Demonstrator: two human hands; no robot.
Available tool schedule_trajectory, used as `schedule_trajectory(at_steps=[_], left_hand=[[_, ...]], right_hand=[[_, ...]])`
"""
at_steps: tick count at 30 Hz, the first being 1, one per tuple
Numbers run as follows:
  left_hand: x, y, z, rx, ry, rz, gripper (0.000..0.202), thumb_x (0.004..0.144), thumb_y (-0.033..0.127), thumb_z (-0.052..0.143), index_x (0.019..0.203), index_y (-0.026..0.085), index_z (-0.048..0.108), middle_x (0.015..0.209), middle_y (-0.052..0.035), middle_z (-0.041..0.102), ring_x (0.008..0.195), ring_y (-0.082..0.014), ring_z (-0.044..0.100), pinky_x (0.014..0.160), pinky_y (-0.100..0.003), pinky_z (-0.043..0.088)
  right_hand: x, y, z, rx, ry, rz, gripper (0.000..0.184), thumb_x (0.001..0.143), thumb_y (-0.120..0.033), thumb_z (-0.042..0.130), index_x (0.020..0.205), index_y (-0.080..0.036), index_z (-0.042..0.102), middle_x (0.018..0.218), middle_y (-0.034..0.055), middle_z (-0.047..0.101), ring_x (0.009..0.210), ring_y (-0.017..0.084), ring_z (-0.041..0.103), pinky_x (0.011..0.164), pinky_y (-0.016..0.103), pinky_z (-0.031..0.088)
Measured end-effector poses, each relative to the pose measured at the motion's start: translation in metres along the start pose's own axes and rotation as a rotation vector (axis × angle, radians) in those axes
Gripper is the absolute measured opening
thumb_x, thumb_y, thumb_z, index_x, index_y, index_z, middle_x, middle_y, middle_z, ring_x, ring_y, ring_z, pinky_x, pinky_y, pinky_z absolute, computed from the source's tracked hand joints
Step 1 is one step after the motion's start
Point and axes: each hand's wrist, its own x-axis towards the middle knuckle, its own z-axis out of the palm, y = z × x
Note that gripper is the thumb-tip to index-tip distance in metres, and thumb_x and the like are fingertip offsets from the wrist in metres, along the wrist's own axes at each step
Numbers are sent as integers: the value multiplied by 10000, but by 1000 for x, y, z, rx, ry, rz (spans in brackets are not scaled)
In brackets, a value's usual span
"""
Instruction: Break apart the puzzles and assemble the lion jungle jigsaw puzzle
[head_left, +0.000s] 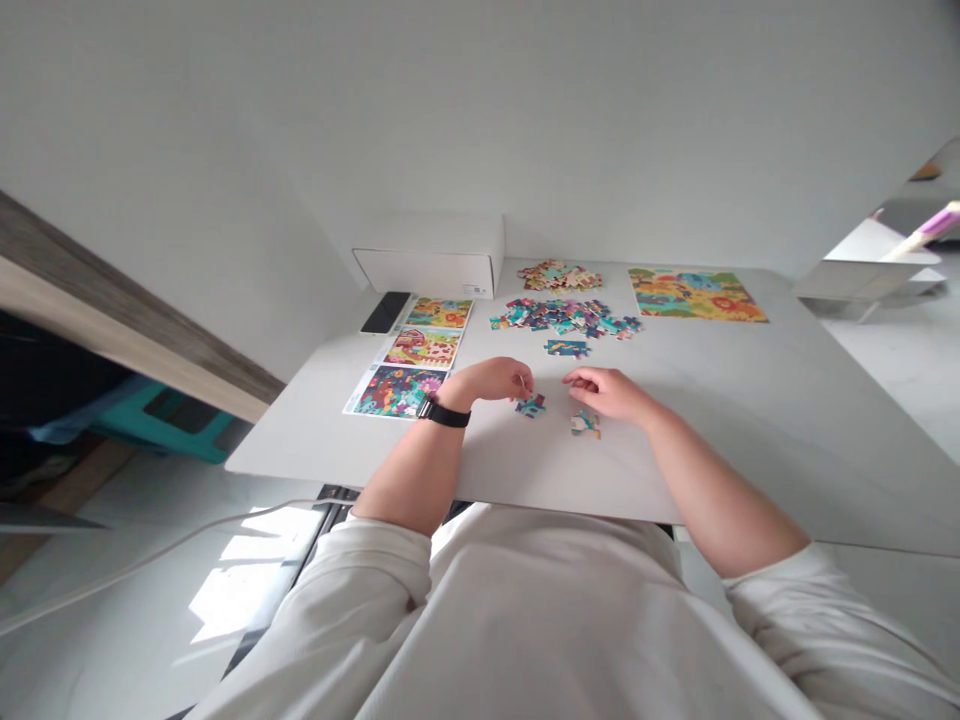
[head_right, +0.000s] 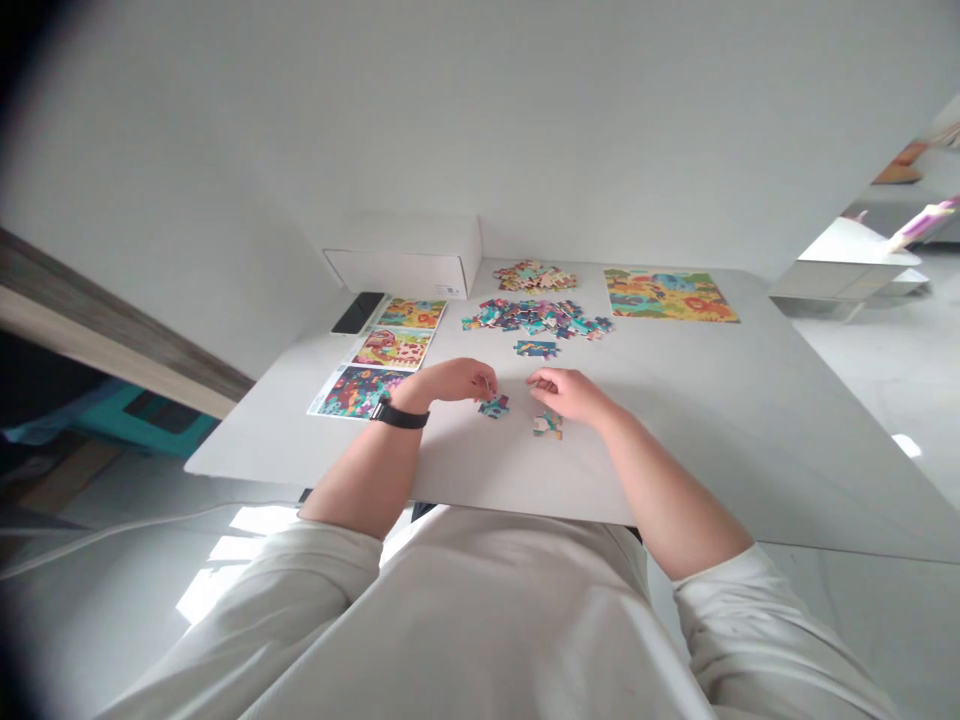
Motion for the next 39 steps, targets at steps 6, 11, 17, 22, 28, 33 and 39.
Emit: schedule_trajectory(at_steps=[6, 11, 17, 22, 28, 33, 39], left_hand=[[-15, -1, -11, 237, -137, -102, 271, 787, 264, 658, 1016, 241, 803, 970, -14, 813, 824, -167, 692, 701, -236, 459], [-25, -1, -16, 322, -122, -182, 254, 809, 349, 685, 993, 234, 816, 1000, -43, 815, 872, -212, 706, 752, -275, 481], [-17, -9, -6, 308, -8, -148, 418, 728, 460, 842, 1081, 245, 772, 1076, -40, 801, 912, -224, 718, 755, -268, 483], [-9, -6, 6, 310, -45, -25, 384, 666, 334, 876, 1021, 236, 769, 1064, -40, 784, 885, -229, 706, 734, -281, 484], [-5, 3, 11, 256, -61, 75, 349, 690, 282, 851, 1023, 219, 766, 1081, -46, 764, 934, -220, 702, 759, -269, 488], [-3, 9, 14, 240, -47, 132, 319, 731, 232, 818, 1047, 223, 774, 1075, -38, 745, 910, -193, 697, 771, -251, 488], [-8, 10, 17, 279, -54, 143, 451, 703, 319, 894, 1122, 235, 752, 1136, -60, 709, 1016, -237, 690, 855, -283, 499]], right_hand=[[-10, -12, -10, -205, -169, 8, 245, 860, -306, 776, 1094, -235, 761, 942, 36, 783, 835, 200, 712, 784, 305, 525], [-15, -17, -14, -268, -191, 12, 367, 830, -295, 828, 1179, -234, 733, 1020, 56, 774, 884, 213, 710, 791, 303, 511], [-14, -16, -16, -284, -215, 20, 317, 814, -302, 856, 1098, -231, 733, 1006, 50, 754, 861, 204, 688, 768, 289, 499], [-16, -23, -17, -363, -278, -13, 410, 741, -357, 927, 1072, -223, 726, 1051, 54, 714, 897, 213, 669, 781, 290, 497], [-22, -38, -13, -497, -325, -17, 397, 735, -309, 926, 1060, -216, 719, 1143, 72, 664, 926, 212, 659, 810, 291, 494], [-25, -32, -26, -530, -335, 57, 380, 745, -299, 901, 1061, -221, 707, 1142, 71, 668, 903, 212, 662, 791, 295, 497], [-27, -24, -34, -505, -320, 72, 389, 707, -305, 912, 1030, -228, 708, 1118, 63, 673, 873, 209, 669, 760, 294, 507]])
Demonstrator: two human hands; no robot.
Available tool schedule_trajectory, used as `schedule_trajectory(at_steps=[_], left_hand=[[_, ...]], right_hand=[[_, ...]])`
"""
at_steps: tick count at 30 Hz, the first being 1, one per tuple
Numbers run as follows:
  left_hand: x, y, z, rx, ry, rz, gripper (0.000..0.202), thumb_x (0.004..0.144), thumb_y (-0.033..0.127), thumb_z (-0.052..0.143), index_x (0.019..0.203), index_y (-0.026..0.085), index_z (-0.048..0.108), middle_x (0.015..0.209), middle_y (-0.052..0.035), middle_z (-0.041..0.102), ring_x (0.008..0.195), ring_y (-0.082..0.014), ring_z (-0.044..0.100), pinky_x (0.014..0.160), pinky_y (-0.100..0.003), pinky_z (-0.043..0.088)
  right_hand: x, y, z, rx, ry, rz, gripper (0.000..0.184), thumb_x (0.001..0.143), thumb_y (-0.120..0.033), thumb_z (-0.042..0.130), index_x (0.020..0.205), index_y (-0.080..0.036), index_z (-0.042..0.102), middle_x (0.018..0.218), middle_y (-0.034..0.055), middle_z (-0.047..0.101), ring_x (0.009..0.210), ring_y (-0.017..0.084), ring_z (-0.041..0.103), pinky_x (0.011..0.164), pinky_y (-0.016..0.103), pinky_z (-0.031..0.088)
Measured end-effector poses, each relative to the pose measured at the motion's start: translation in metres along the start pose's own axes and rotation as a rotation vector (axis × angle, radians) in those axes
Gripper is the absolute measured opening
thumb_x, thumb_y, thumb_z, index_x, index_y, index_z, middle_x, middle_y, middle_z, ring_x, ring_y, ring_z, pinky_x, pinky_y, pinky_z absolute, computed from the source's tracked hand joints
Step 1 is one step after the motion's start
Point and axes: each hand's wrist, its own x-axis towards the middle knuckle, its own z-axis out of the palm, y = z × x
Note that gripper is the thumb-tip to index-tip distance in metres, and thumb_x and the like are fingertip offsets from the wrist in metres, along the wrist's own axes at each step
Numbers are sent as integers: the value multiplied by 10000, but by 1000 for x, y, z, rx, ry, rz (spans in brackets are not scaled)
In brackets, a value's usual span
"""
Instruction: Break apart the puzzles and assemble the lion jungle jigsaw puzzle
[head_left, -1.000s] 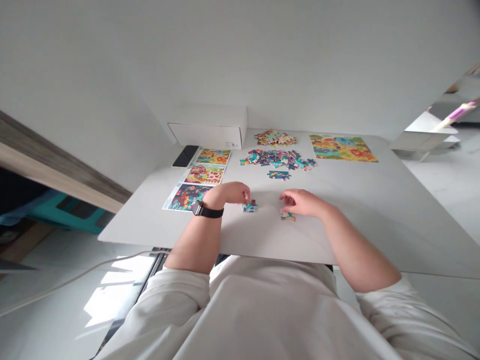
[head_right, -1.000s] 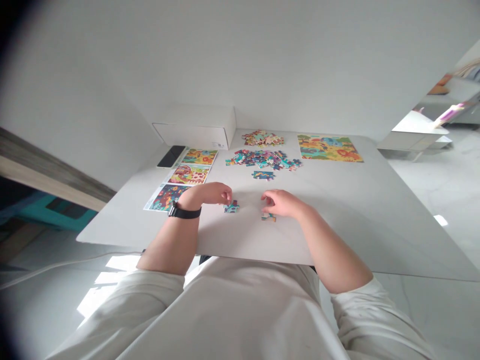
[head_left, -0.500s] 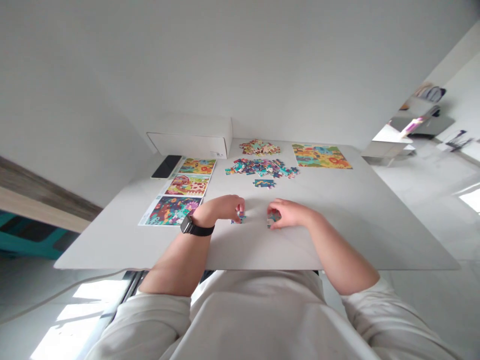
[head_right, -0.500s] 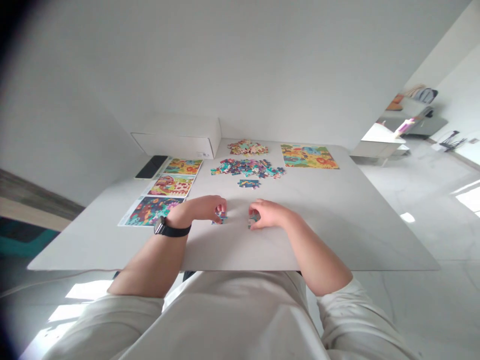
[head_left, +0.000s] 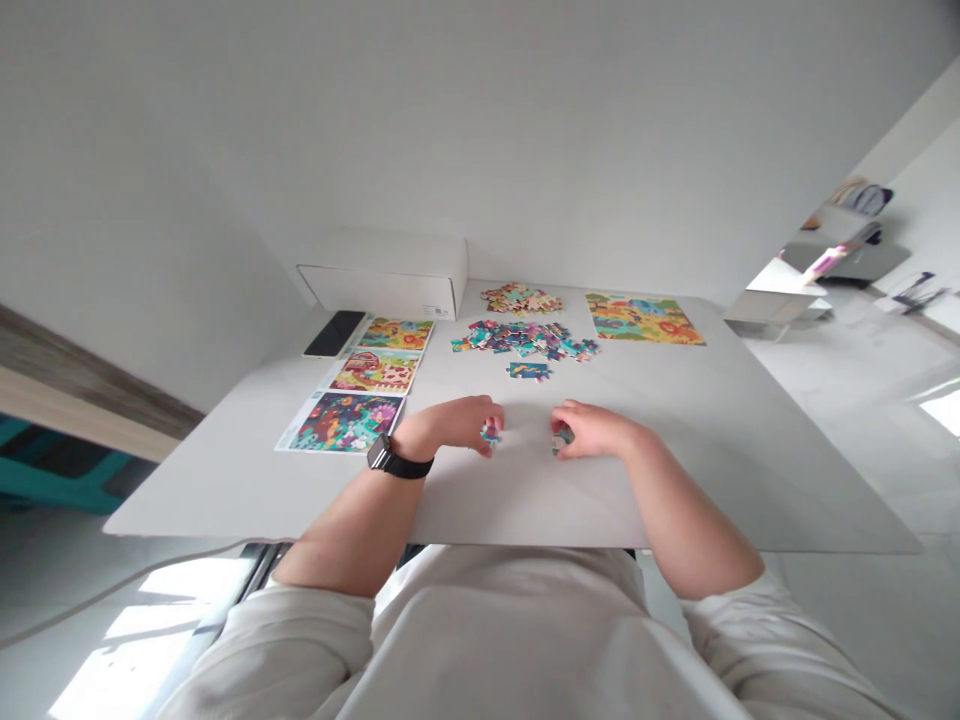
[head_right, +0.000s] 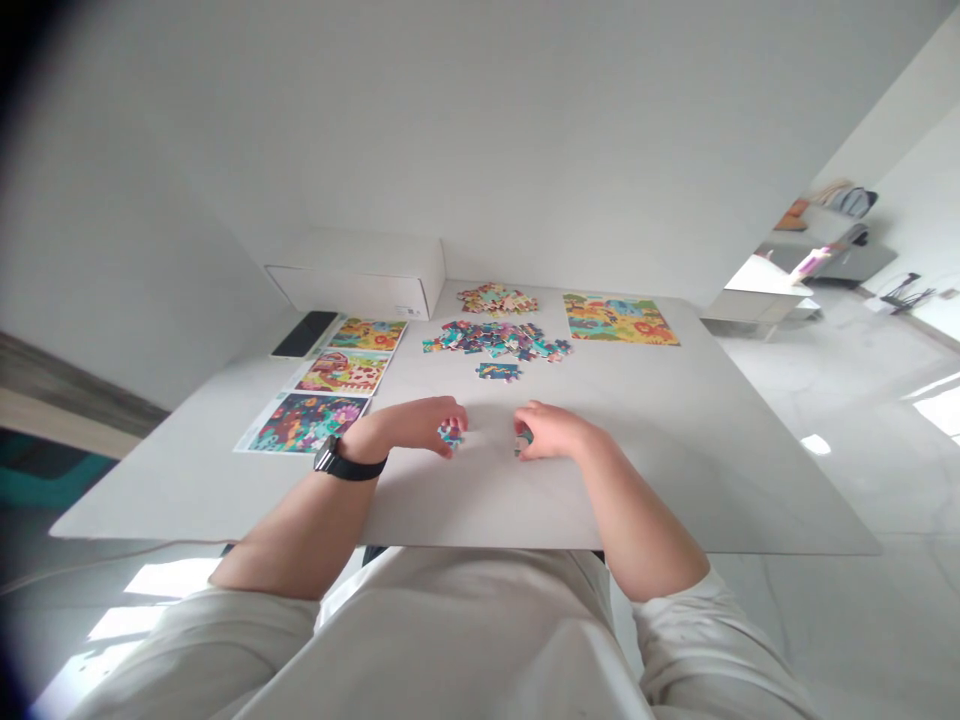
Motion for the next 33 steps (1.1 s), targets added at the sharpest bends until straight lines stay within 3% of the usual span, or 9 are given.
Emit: schedule_trajectory(at_steps=[6, 11, 13, 15, 17, 19, 25, 33], left_hand=[[1, 2, 5, 32, 6, 2, 447, 702, 294, 892, 1116, 231, 734, 1138, -70, 699, 1035, -260, 684, 879, -307, 498], [4, -3, 8, -17, 27, 28, 465, 734, 338, 875, 1156, 228, 716, 1168, -67, 703, 1034, -250, 685, 880, -309, 505], [6, -7, 9, -25, 110, 13, 507, 776, 390, 850, 1233, 234, 693, 1213, -76, 701, 1065, -257, 684, 921, -326, 513], [12, -10, 10, -5, 270, -17, 510, 850, 438, 790, 1300, 234, 664, 1289, -101, 686, 1171, -285, 659, 1029, -373, 502], [21, -14, 12, 23, 437, -63, 482, 927, 452, 708, 1350, 229, 640, 1374, -125, 661, 1310, -314, 598, 1150, -437, 449], [33, -19, 15, 22, 533, -105, 476, 972, 432, 646, 1399, 225, 618, 1444, -135, 638, 1406, -317, 539, 1221, -473, 399], [66, -26, 24, -45, 498, -84, 512, 954, 408, 645, 1418, 193, 651, 1507, -141, 643, 1458, -301, 539, 1276, -454, 362], [82, -15, 32, -37, 455, -93, 539, 952, 486, 641, 1431, 243, 691, 1609, -128, 568, 1533, -354, 466, 1301, -537, 304]], right_hand=[[3, 10, 2, 35, 13, -25, 399, 732, -368, 913, 1057, -231, 726, 1102, 66, 681, 886, 210, 670, 789, 297, 519], [18, 38, 3, 128, 272, 44, 309, 889, -327, 796, 1165, -209, 724, 1130, 95, 722, 976, 219, 699, 907, 331, 535], [28, 48, 5, 105, 389, 102, 242, 927, -290, 746, 1153, -204, 730, 1154, 110, 733, 1038, 237, 703, 958, 361, 537], [38, 54, 9, 51, 466, 132, 243, 941, -267, 722, 1175, -201, 735, 1214, 128, 734, 1150, 268, 687, 1042, 400, 519], [49, 55, 14, 8, 498, 146, 304, 954, -272, 707, 1246, -190, 726, 1298, 150, 720, 1254, 302, 652, 1113, 445, 493], [60, 52, 19, -10, 510, 138, 365, 972, -296, 689, 1322, -194, 707, 1379, 156, 698, 1324, 321, 619, 1156, 477, 471], [76, 42, 29, -29, 535, 90, 453, 986, -349, 689, 1429, -256, 673, 1509, 130, 637, 1427, 314, 563, 1225, 492, 432], [61, 53, 27, -72, 523, 138, 433, 997, -348, 674, 1411, -223, 705, 1501, 150, 648, 1394, 328, 600, 1223, 493, 446]])
